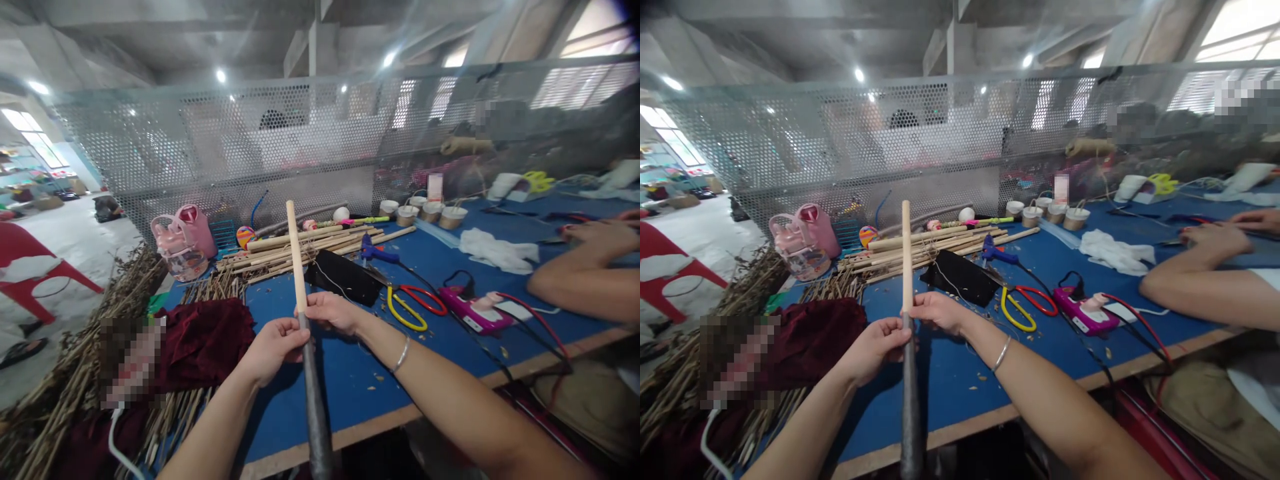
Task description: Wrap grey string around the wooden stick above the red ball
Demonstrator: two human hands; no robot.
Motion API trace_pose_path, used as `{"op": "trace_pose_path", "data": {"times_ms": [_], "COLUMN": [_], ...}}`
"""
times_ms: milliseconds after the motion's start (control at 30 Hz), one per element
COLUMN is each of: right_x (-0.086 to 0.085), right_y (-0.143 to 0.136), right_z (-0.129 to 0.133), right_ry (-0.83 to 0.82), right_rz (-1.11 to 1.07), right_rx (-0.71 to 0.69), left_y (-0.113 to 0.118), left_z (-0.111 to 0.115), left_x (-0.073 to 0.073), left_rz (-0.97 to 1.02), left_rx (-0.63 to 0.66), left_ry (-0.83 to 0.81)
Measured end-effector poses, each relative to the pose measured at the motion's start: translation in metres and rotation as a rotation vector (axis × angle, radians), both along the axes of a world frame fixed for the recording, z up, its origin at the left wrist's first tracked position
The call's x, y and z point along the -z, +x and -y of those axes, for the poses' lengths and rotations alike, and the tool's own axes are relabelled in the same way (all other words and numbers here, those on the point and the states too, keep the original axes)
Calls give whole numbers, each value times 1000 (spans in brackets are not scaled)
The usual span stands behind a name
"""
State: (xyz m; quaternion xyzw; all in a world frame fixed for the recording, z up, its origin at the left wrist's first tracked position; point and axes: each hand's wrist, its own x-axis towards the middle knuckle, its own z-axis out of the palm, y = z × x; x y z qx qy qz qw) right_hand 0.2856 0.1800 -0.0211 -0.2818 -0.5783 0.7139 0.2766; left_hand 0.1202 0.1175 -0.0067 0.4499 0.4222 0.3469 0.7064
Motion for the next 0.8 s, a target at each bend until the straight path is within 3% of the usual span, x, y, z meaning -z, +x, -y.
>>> {"op": "trace_pose_path", "data": {"times_ms": [100,267,500,700,800], "right_x": [0,5,3,-1,-3], "right_y": [-2,-6,-5,-7,-5], "right_z": [3,2,2,6,6], "right_ry": [29,44,2,17,-14], "right_rz": [-7,39,-81,-63,-65], "right_rx": [23,74,-50,40,-16], "left_y": [1,2,-4,-1,-1], "left_z": [1,-1,0,-1,-1], "left_x": [0,6,-4,1,-1], "left_rz": [-17,-173,-45,-110,-49], "left_rx": [32,-123,77,-98,-48], "left_ry": [-20,115,-6,32,9]}}
